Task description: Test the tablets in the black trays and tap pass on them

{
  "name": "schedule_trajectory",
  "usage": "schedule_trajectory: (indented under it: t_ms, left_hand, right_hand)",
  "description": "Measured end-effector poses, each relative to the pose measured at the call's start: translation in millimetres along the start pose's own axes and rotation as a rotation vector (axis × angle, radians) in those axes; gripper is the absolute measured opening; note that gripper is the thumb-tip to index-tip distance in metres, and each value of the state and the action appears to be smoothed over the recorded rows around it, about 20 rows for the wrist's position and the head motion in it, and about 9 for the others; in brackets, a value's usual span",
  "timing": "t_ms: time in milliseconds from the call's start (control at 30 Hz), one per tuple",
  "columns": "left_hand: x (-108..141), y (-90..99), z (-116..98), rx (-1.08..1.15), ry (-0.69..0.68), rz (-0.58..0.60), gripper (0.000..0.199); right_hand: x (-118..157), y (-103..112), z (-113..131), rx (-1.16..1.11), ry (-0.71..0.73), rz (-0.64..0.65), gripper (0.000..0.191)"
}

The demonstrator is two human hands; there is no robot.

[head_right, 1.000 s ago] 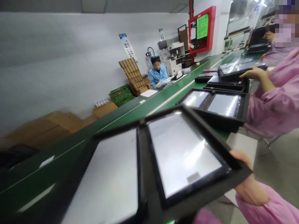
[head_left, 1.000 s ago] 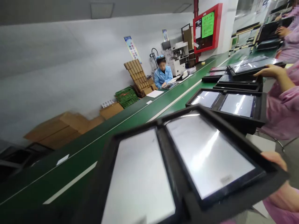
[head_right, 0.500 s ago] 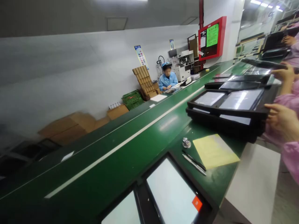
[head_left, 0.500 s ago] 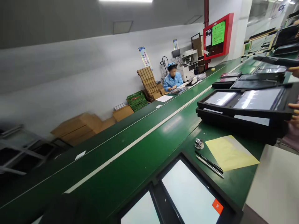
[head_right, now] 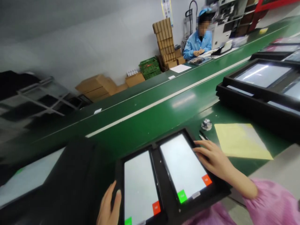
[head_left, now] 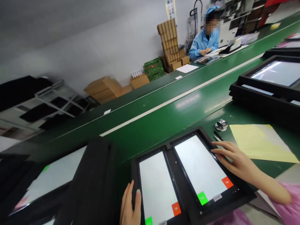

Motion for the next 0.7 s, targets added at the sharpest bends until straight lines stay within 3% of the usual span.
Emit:
schedule_trajectory:
  t_ms: [133,200,367,700]
  left_hand:
    - [-40.4,-16.9,-54.8,-0.093,-0.155,-0.054,0.05]
    - [-63.9,-26.7,-64.3,-0.11,-0.13,-0.054,0.041]
    - [-97.8,-38.6,-59.4,-0.119,-0.082,-0.052,0.024]
    - [-100.6,-37.1,-60.2,-0.063,-0.088,0.001,0.023]
  right_hand:
    - [-52.2,-51.5,-5.9,0.138,0.041,0.086,0.03]
    - [-70.9,-66.2,-18.6,0.182,-0.005,0.067,0.03]
    - [-83.5,-78.6,-37.9,0.216,-0.079,0.01,0.039]
    - [-69.9,-76.3,-58.8,0.172,-0.164,0.027,0.037]
Point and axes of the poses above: each hand's wrist, its own x-axis away from the middle knuckle, its own y-axis out of the back of the hand, z = x × y, the point moved 8 cm from there along -x, towards the middle knuckle
